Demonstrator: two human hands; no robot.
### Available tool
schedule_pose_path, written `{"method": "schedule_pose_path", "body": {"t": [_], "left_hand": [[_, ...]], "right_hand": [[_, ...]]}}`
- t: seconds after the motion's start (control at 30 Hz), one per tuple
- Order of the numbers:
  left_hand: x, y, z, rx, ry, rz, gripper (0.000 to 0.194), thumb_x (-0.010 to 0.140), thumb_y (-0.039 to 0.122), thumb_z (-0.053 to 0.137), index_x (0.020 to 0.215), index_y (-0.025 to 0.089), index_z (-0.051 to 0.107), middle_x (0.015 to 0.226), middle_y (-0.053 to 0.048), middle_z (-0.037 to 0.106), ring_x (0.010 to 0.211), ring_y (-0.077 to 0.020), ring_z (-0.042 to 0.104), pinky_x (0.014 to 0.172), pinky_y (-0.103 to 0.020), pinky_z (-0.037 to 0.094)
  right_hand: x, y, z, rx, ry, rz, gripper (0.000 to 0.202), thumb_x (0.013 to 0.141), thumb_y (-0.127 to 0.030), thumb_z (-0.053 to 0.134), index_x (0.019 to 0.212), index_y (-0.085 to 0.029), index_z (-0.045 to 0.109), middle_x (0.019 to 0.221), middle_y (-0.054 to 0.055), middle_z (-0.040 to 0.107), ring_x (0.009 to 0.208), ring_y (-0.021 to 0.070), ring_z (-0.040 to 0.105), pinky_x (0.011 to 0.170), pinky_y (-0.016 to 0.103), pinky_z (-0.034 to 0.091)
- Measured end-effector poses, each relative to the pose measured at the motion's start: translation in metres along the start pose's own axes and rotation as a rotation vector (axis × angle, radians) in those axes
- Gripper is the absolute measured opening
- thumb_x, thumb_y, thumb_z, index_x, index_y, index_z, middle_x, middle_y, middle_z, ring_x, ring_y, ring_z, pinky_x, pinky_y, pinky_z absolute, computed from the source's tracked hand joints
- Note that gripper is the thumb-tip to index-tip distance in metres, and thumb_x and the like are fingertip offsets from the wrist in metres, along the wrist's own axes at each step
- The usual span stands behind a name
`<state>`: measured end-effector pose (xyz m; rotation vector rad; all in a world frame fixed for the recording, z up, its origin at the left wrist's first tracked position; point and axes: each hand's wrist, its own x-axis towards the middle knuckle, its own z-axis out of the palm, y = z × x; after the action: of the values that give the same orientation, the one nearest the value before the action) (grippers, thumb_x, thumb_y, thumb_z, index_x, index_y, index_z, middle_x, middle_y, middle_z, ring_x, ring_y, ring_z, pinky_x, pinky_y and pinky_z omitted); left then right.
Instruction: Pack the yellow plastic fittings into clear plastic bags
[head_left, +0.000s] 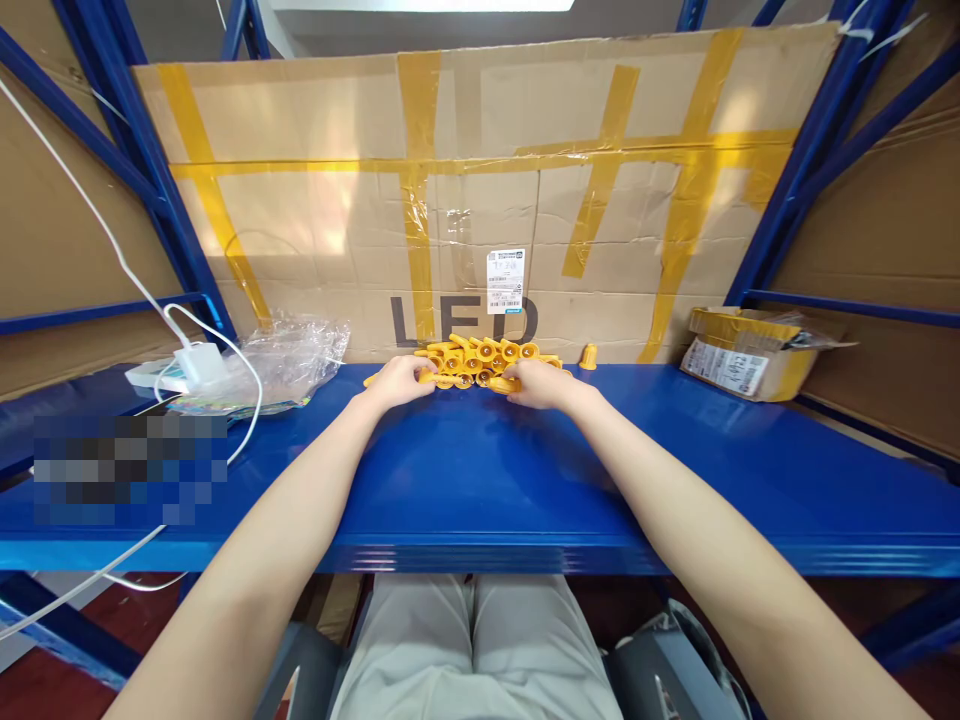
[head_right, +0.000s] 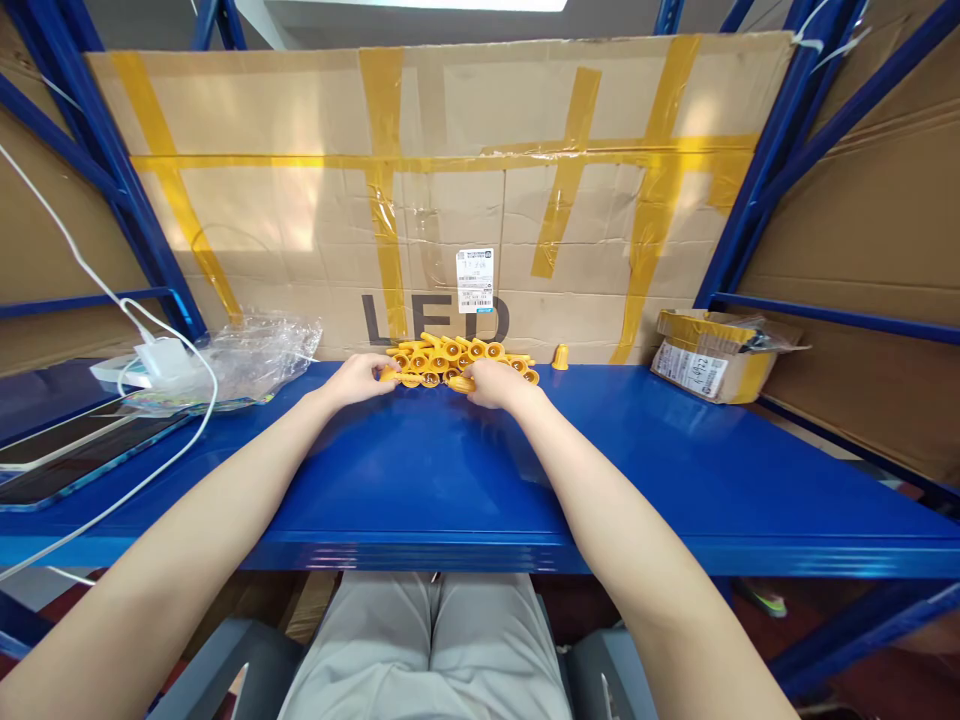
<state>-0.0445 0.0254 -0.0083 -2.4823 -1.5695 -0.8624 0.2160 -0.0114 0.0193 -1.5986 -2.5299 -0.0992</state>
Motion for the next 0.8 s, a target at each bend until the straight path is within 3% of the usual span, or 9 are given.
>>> {"method": "schedule_pose_path", "body": {"t": [0.37, 0.6, 0.8], "left_hand": [[-0.001, 0.01, -0.002, -0.018, -0.019, 0.016, 0.034, 0.07, 0.035, 0.055, 0.095, 0.021, 0.073, 0.078, 0.0, 0.068, 0.069, -0.0168, 0.059, 0.064, -0.025, 0.043], [-0.001, 0.011, -0.001, -0.029, -0.03, 0.041, 0.034, 0.071, 0.034, 0.056, 0.096, 0.019, 0.073, 0.079, -0.001, 0.069, 0.07, -0.0176, 0.06, 0.066, -0.026, 0.045], [0.0, 0.013, 0.0, -0.031, -0.028, 0.026, 0.036, 0.07, 0.035, 0.055, 0.097, 0.02, 0.073, 0.08, -0.001, 0.069, 0.071, -0.0174, 0.06, 0.066, -0.026, 0.045]], "right_hand": [[-0.002, -0.001, 0.0, -0.047, 0.003, 0.036, 0.012, 0.081, -0.019, 0.056, 0.086, -0.021, 0.067, 0.098, 0.01, 0.069, 0.092, 0.028, 0.065, 0.075, 0.034, 0.049], [-0.001, 0.003, 0.003, -0.068, 0.014, 0.074, 0.018, 0.08, -0.02, 0.06, 0.095, -0.022, 0.069, 0.103, 0.012, 0.068, 0.095, 0.0305, 0.065, 0.073, 0.036, 0.052], [0.005, 0.006, 0.008, -0.018, 0.069, -0.042, 0.028, 0.081, -0.021, 0.06, 0.108, -0.022, 0.068, 0.107, 0.009, 0.068, 0.098, 0.0268, 0.064, 0.083, 0.035, 0.049]]}}
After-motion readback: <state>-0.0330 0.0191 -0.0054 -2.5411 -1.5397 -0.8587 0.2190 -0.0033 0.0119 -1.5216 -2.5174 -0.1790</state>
